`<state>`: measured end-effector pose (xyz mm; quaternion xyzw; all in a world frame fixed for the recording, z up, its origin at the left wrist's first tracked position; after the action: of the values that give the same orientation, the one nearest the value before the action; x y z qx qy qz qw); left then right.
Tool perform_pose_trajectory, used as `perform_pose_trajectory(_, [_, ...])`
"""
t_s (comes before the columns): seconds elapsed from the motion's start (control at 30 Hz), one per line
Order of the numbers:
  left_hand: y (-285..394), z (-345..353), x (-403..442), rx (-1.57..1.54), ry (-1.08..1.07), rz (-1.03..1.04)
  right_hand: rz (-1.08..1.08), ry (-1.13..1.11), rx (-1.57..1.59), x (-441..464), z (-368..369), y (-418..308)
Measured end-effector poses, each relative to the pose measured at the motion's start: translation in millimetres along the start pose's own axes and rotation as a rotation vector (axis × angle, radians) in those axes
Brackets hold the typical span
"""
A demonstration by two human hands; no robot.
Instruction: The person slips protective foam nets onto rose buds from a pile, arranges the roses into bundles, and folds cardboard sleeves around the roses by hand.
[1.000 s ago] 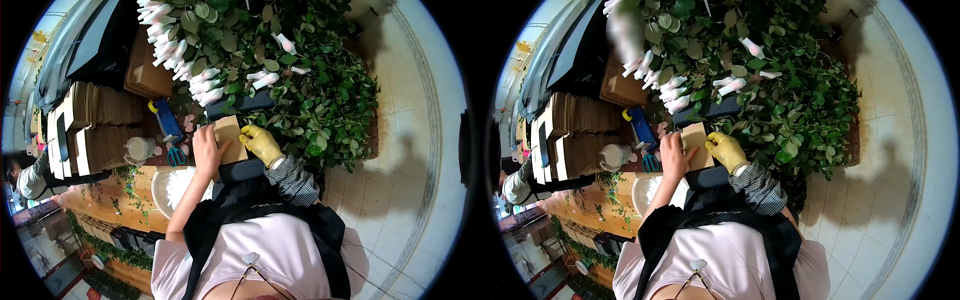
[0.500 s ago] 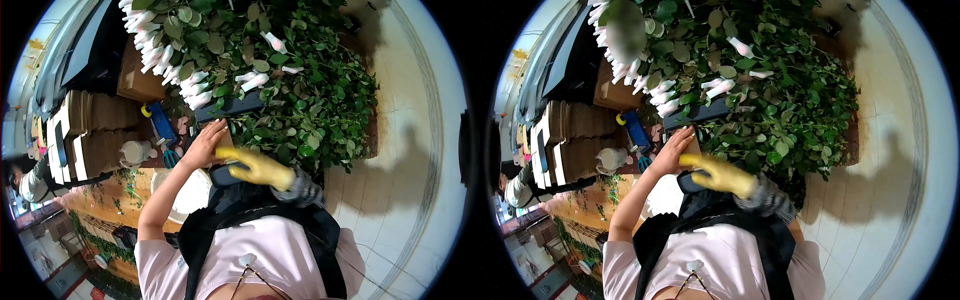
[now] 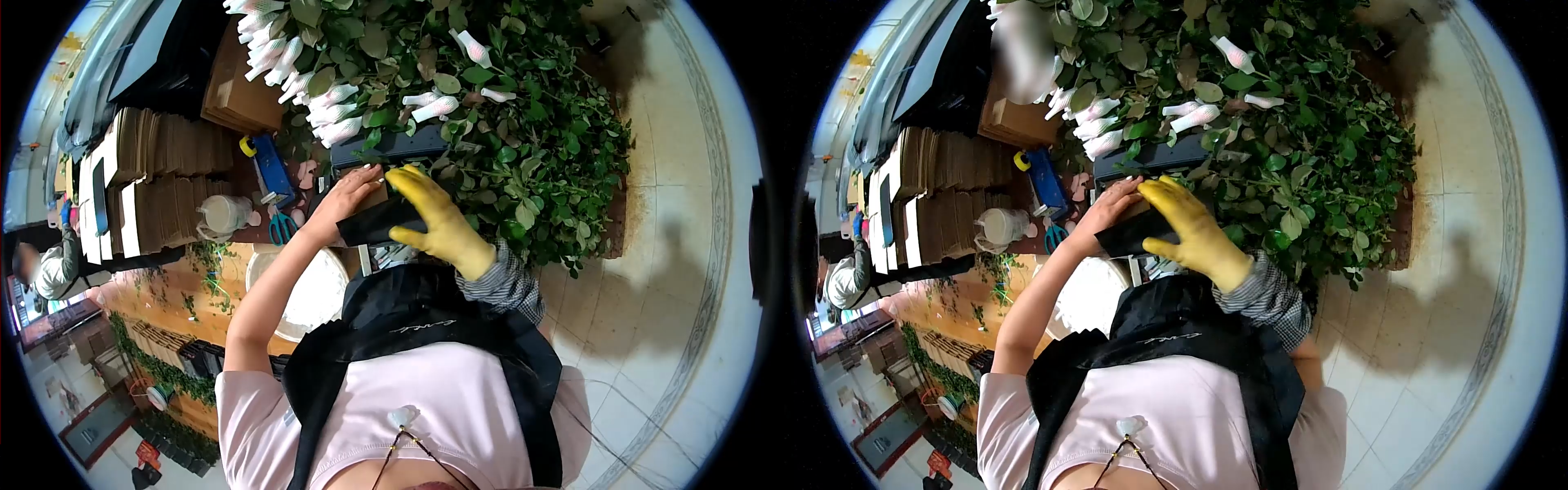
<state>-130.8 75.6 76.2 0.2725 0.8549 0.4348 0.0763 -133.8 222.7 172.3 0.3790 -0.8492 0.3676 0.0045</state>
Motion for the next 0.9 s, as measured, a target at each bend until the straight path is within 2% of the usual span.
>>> perform_pose_trajectory(0.03, [-3.3, 2.4, -0.3, 0.052, -0.010, 0.010, -0.015, -0.204, -0.523, 1.3, 19.7, -2.7])
perform_pose_trajectory(0.07, [-5.9, 5.8, 0.2, 0.102, -0.021, 0.020, -0.032, -0.287, -0.791, 1.6, 28.5, -5.8])
perform_pose_trajectory(0.13, [-8.7, 11.4, -0.8, 0.189, -0.024, 0.044, 0.030, -0.452, -0.813, -2.3, 43.2, -2.8])
perform_pose_trajectory(0.17, [1.1, 6.1, 0.8, 0.132, 0.003, 0.013, 0.041, -0.456, -0.627, -4.6, 48.4, -1.8])
perform_pose_trajectory(0.2, [8.9, 1.0, 1.5, 0.076, 0.030, -0.018, -0.028, -0.291, -0.448, -5.5, 34.0, -17.5])
perform_pose_trajectory(0.27, [12.3, -0.8, 1.3, 0.078, 0.032, -0.035, -0.120, -0.269, -0.288, -11.0, 38.1, -35.8])
perform_pose_trajectory(0.3, [10.1, 0.2, 1.6, 0.096, 0.024, -0.024, -0.002, -0.363, -0.367, -4.6, 45.1, -26.6])
perform_pose_trajectory(0.37, [8.7, -0.7, 2.6, 0.087, 0.007, -0.004, 0.056, -0.284, -0.340, 11.4, 38.7, -9.1])
perform_pose_trajectory(0.4, [5.4, -6.6, 4.8, -0.011, -0.001, 0.047, 0.073, -0.238, -0.320, 21.7, 35.2, -0.2])
perform_pose_trajectory(0.43, [-9.6, -13.0, 1.6, -0.264, -0.007, -0.060, 0.110, -0.086, -0.217, 26.4, 22.6, 14.2])
perform_pose_trajectory(0.47, [-9.8, -22.1, 3.0, -0.518, -0.015, -0.168, 0.247, -0.201, -0.212, 28.0, 32.8, 41.1])
perform_pose_trajectory(0.5, [-16.8, -24.6, 1.0, -0.770, 0.021, -0.371, 0.353, -0.230, -0.190, 25.4, 43.8, 59.7])
perform_pose_trajectory(0.53, [-17.4, -22.2, 0.7, -0.652, -0.002, -0.361, 0.459, -0.258, -0.167, 20.4, 57.6, 79.2])
perform_pose_trajectory(0.63, [30.0, -8.4, 5.3, 0.191, -0.141, -0.016, 0.455, -0.423, -0.204, 25.4, 72.3, 92.8])
perform_pose_trajectory(0.67, [29.9, -2.6, 3.2, 0.293, -0.142, -0.007, 0.470, -0.508, -0.194, 22.2, 74.7, 92.0])
perform_pose_trajectory(0.7, [27.4, 1.3, 1.9, 0.287, -0.147, -0.022, 0.455, -0.556, -0.214, 22.9, 75.1, 92.5])
perform_pose_trajectory(0.73, [23.1, 0.2, 4.6, 0.289, -0.141, -0.038, 0.328, -0.650, -0.273, 29.3, 78.0, 88.7])
perform_pose_trajectory(0.8, [20.8, 0.8, 6.0, 0.283, -0.162, -0.109, 0.134, -0.509, -0.220, 60.8, 41.5, 45.8])
perform_pose_trajectory(0.83, [20.5, 0.5, 6.4, 0.275, -0.160, -0.123, -0.028, -0.316, -0.081, 76.6, 25.0, 28.0])
perform_pose_trajectory(0.87, [20.2, 0.5, 7.3, 0.268, -0.158, -0.135, -0.094, -0.210, 0.153, 90.3, 17.6, 22.0])
perform_pose_trajectory(0.9, [20.7, 0.2, 8.2, 0.266, -0.170, -0.156, -0.018, -0.298, 0.001, 96.7, 27.8, 42.2])
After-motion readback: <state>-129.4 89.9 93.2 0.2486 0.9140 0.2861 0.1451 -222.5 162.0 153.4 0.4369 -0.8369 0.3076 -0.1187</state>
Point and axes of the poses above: each hand's wrist, its own x-axis towards the middle knuckle, its own z-axis out of the palm, y = z × x, the point moved 9 cm from there along x, towards the middle knuckle, and after that the axes turned 13 degrees about -x, right-handed, at the moved point
